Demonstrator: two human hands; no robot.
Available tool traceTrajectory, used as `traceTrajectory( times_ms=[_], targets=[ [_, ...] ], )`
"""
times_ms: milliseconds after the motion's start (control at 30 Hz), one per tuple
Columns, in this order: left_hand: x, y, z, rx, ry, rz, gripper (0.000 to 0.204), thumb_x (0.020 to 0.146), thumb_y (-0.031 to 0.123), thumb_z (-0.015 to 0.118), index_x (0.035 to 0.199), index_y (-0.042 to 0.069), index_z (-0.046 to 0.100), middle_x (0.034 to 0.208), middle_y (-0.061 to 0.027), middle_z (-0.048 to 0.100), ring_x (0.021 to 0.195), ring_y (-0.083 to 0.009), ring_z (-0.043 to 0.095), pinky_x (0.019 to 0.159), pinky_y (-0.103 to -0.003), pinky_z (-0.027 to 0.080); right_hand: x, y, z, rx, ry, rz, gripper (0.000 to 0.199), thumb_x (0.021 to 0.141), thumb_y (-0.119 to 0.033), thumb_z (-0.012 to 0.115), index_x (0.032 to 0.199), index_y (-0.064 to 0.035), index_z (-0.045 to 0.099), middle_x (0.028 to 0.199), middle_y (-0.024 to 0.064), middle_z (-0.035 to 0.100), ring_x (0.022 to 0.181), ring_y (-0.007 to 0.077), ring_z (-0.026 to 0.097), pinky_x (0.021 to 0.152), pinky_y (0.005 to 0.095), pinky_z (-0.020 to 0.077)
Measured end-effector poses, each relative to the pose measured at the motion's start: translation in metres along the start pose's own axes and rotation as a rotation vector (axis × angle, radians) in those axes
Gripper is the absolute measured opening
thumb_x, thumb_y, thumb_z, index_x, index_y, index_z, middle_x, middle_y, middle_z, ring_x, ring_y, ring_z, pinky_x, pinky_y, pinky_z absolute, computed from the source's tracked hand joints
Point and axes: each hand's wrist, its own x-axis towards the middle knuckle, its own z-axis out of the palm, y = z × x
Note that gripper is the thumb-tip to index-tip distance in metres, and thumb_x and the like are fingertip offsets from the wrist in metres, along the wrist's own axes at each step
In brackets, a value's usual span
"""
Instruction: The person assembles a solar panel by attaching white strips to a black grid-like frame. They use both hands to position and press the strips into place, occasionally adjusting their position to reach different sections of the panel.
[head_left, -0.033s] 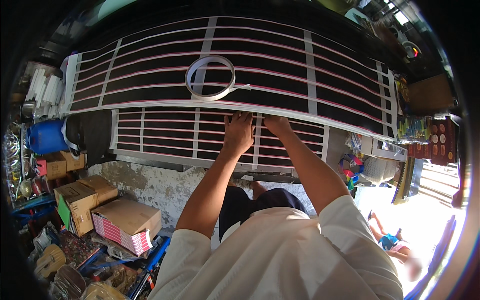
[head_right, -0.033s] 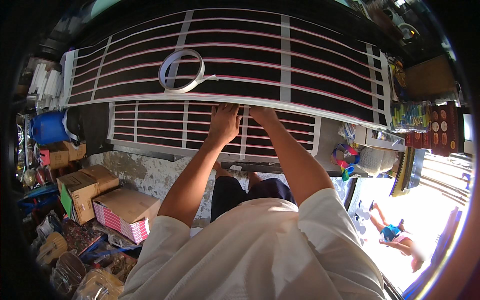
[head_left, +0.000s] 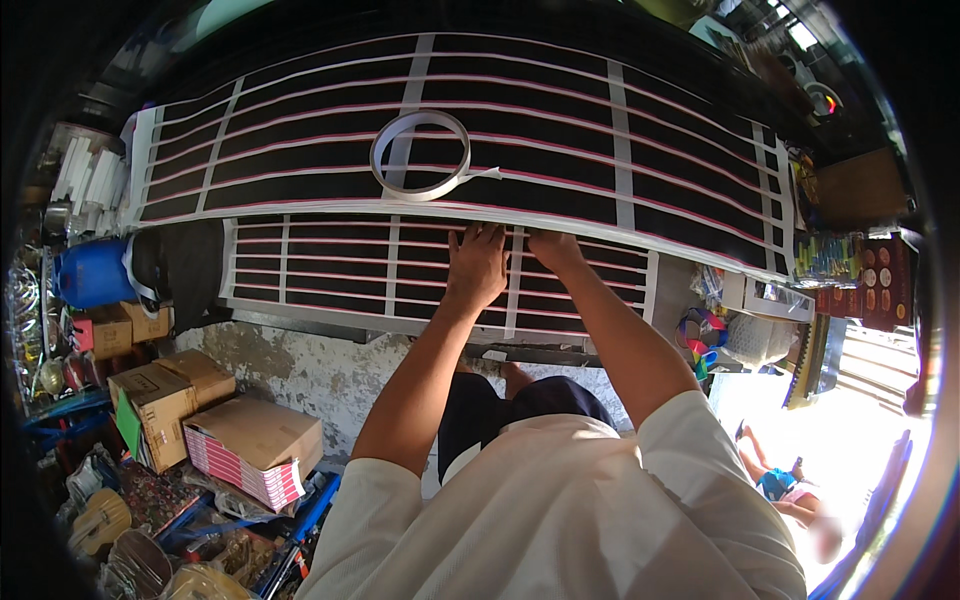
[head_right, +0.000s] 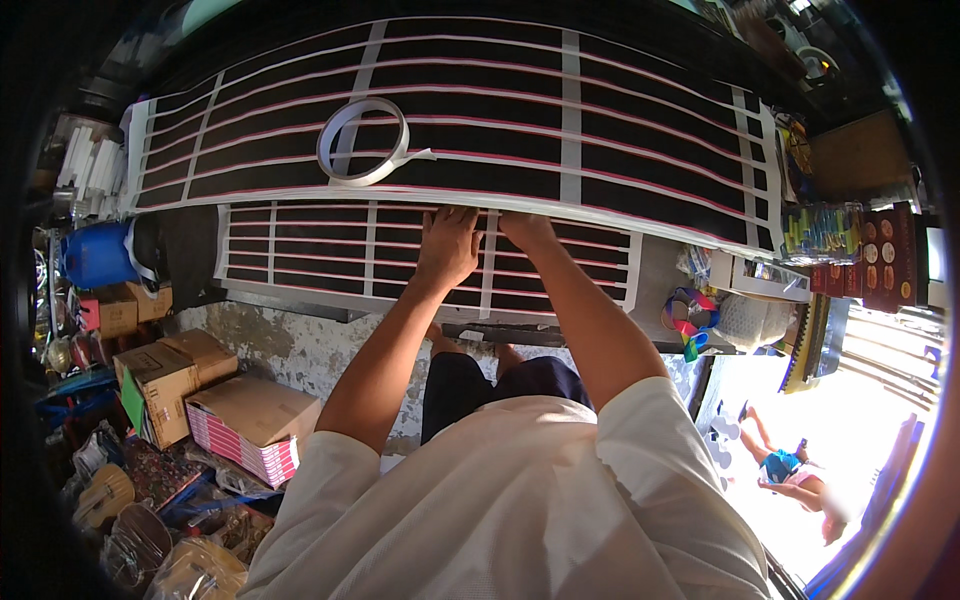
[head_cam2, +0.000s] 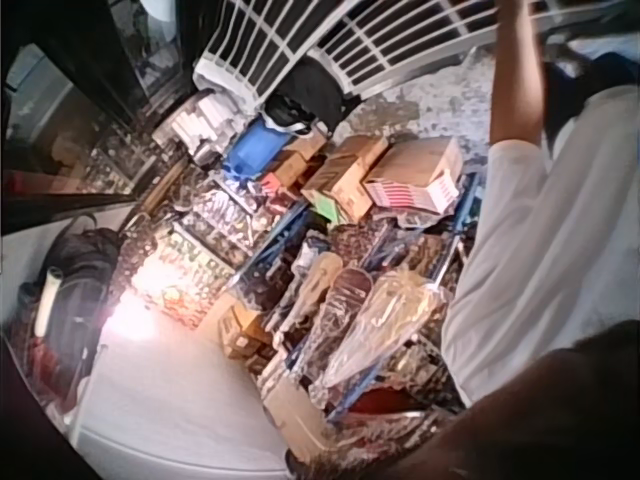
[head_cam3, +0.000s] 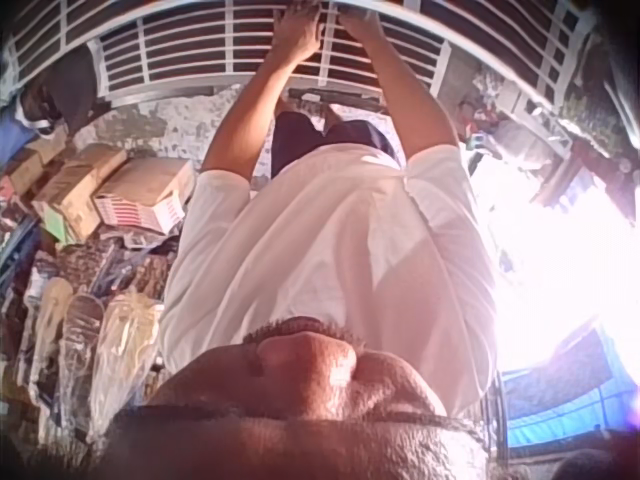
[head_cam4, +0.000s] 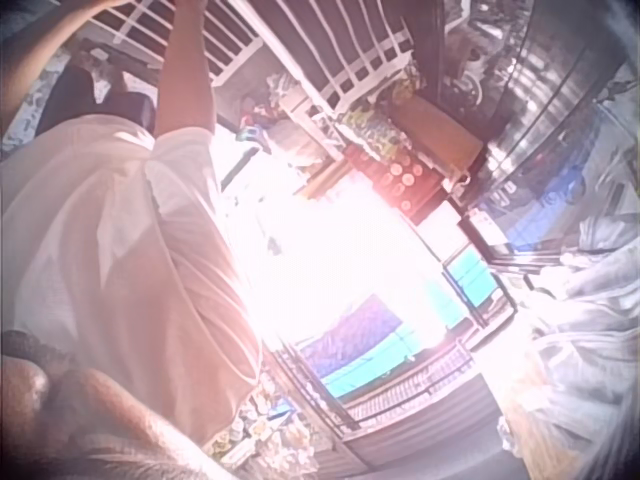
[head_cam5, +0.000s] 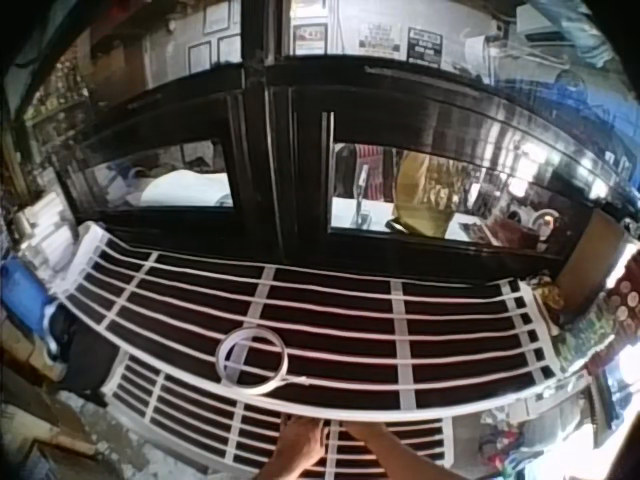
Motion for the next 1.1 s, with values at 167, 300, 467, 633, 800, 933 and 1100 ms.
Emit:
traceTrajectory(
  times_ms=[167, 300, 467, 633, 800, 933, 1100],
  targets=[
    [-0.001, 0.0, 0.002, -0.026, 0.034, 0.01, 0.048, 0.103, 0.023, 0.071, 0.146, 0.003, 0.066, 0.152, -0.0107, 0.065, 0.147, -0.0333, 0.056, 0.121, -0.075, 0.042, -0.005, 0.013, 0.007, -0.083, 0.042, -0.118, 0.025, 0.084, 0.005, 0.067, 0.107, 0.0029, 0.077, 0.102, 0.0256, 0.076, 0.095, 0.0467, 0.075, 0.085, 0.0526, 0.0646],
    [0.007, -0.003, 0.001, -0.02, 0.03, 0.004, 0.049, 0.103, 0.023, 0.07, 0.148, 0.003, 0.065, 0.152, -0.0103, 0.065, 0.148, -0.0334, 0.055, 0.121, -0.075, 0.042, 0.001, 0.014, 0.011, 0.068, 0.122, 0.061, 0.023, 0.083, 0.003, 0.069, 0.104, 0.0033, 0.079, 0.1, 0.0233, 0.077, 0.095, 0.0424, 0.077, 0.084, 0.0505, 0.0655],
    [0.007, -0.003, -0.001, -0.036, 0.046, 0.033, 0.048, 0.105, 0.023, 0.068, 0.148, 0.002, 0.063, 0.149, -0.0167, 0.065, 0.144, -0.0379, 0.057, 0.12, -0.071, 0.045, -0.004, 0.01, 0.007, -0.18, 0.194, -0.062, 0.018, 0.082, 0.0, 0.07, 0.098, 0.0028, 0.079, 0.098, 0.0227, 0.076, 0.093, 0.0419, 0.077, 0.081, 0.053, 0.0657],
    [0.008, -0.003, -0.001, -0.017, 0.046, 0.036, 0.048, 0.105, 0.023, 0.068, 0.148, 0.001, 0.063, 0.15, -0.017, 0.064, 0.144, -0.0383, 0.057, 0.12, -0.072, 0.045, 0.006, 0.005, 0.007, -0.046, 0.085, 0.002, 0.016, 0.085, -0.001, 0.069, 0.098, 0.0018, 0.078, 0.099, 0.0237, 0.077, 0.09, 0.044, 0.076, 0.082, 0.055, 0.0653],
    [0.008, -0.004, -0.001, -0.022, 0.04, 0.034, 0.048, 0.106, 0.023, 0.067, 0.149, 0.001, 0.063, 0.15, -0.017, 0.064, 0.144, -0.0385, 0.057, 0.12, -0.073, 0.044, 0.008, 0.002, 0.007, -0.063, -0.009, 0.108, 0.017, 0.09, -0.006, 0.067, 0.101, 0.0009, 0.079, 0.105, 0.0249, 0.079, 0.099, 0.0457, 0.077, 0.089, 0.0552, 0.0648],
    [0.008, -0.003, -0.002, -0.028, 0.038, 0.032, 0.049, 0.106, 0.023, 0.067, 0.15, 0.001, 0.062, 0.151, -0.0173, 0.063, 0.145, -0.0383, 0.057, 0.121, -0.073, 0.044, 0.006, 0.008, 0.005, -0.202, -0.071, -0.021, 0.02, 0.091, -0.007, 0.067, 0.105, 0.0004, 0.08, 0.106, 0.0258, 0.079, 0.101, 0.0458, 0.077, 0.09, 0.0559, 0.0645],
    [0.007, -0.003, -0.003, -0.027, 0.03, 0.024, 0.051, 0.105, 0.022, 0.068, 0.152, 0.002, 0.062, 0.153, -0.0174, 0.063, 0.147, -0.038, 0.056, 0.121, -0.073, 0.044, 0.009, 0.002, -0.007, -0.07, -0.066, 0.066, 0.021, 0.093, -0.008, 0.066, 0.107, 0.0003, 0.08, 0.107, 0.0269, 0.079, 0.1, 0.0464, 0.077, 0.089, 0.058, 0.0643]
  ],
)
